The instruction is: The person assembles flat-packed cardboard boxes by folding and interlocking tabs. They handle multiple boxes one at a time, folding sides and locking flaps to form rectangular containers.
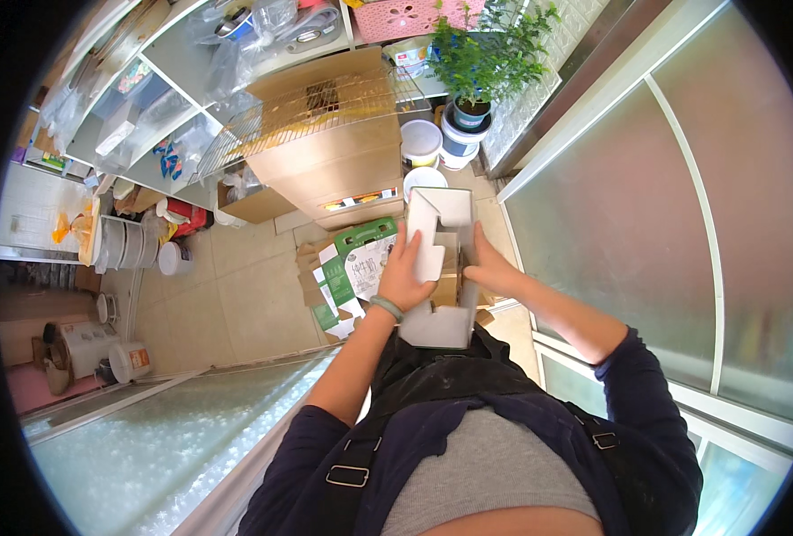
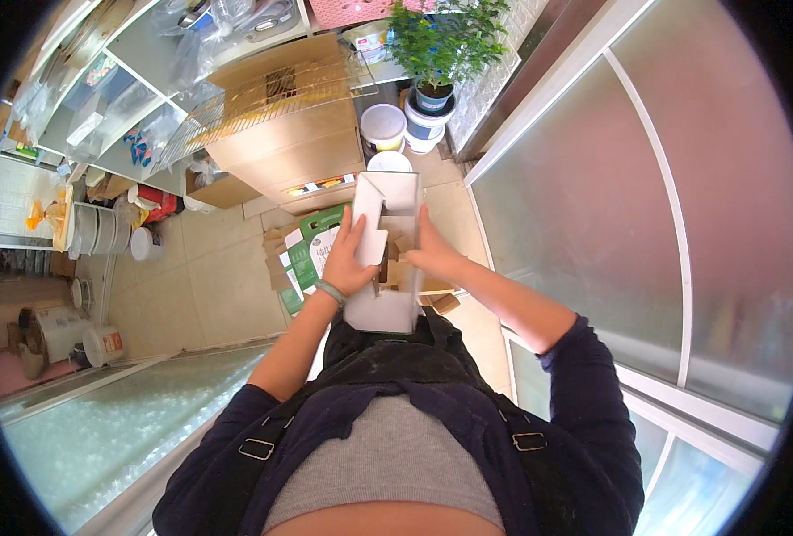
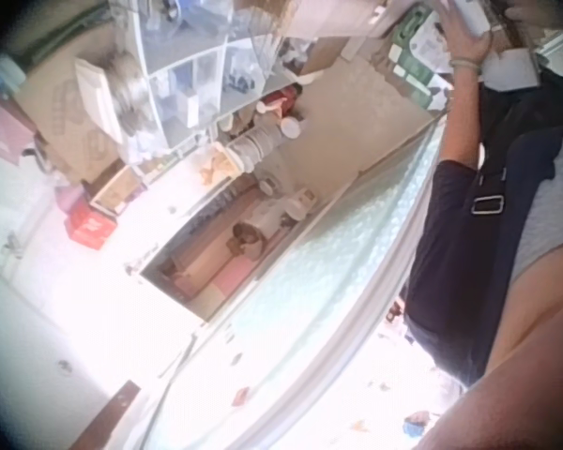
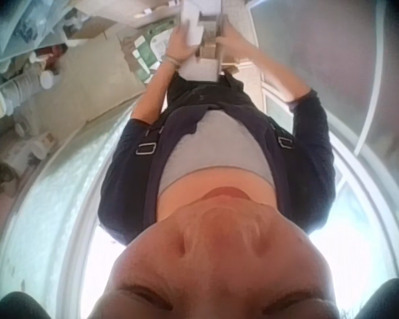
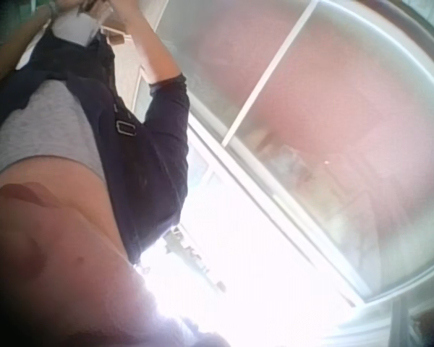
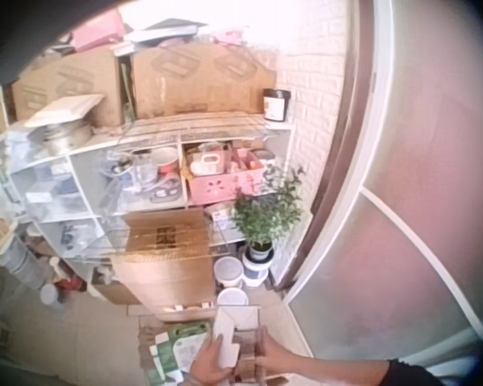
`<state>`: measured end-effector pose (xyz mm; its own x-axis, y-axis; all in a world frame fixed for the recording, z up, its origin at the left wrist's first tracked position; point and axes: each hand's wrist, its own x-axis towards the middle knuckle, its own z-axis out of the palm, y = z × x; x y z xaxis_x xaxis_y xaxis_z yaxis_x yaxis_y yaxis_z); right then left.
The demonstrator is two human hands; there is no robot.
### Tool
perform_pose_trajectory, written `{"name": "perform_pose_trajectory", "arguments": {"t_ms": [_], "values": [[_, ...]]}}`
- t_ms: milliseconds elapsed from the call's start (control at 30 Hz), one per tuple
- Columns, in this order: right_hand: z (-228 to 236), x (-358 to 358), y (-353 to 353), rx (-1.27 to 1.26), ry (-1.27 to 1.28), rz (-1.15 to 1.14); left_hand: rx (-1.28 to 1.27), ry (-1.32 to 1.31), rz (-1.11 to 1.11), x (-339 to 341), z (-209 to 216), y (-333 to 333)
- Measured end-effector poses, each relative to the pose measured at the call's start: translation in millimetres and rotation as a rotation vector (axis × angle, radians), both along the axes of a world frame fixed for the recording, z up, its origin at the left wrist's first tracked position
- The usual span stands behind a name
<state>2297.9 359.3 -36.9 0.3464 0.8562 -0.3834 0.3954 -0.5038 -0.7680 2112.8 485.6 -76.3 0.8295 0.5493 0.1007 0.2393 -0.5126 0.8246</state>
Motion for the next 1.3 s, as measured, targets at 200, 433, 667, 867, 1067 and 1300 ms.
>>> {"name": "perform_pose_trajectory", "arguments": {"t_ms": [200, 433, 667, 867, 1067, 1300], "values": [[19, 12, -2, 0.008, 0.609, -0.124, 0.068, 0.247, 0.033, -11, 13, 14], [-34, -10, -11, 0.181, 0.017, -0.186, 0.062, 0.632, 0.191, 3, 9, 14], [-39, -2, -36, 0.224, 0.697, -0.534, -0.88, 0.102, 0.223, -25, 7, 60], [-7, -14, 22, 0.086, -1.056, -0.157, 0.095, 0.204, 0.086, 14, 47, -5], [-23, 42, 37, -0.267, -0.588, -0.162, 0.176, 0.407, -0.044, 8, 54, -6], [-21, 53, -51, 0.114, 0.575, -0.224, -0.936, 0.109, -0.082, -92, -19, 85]]}}
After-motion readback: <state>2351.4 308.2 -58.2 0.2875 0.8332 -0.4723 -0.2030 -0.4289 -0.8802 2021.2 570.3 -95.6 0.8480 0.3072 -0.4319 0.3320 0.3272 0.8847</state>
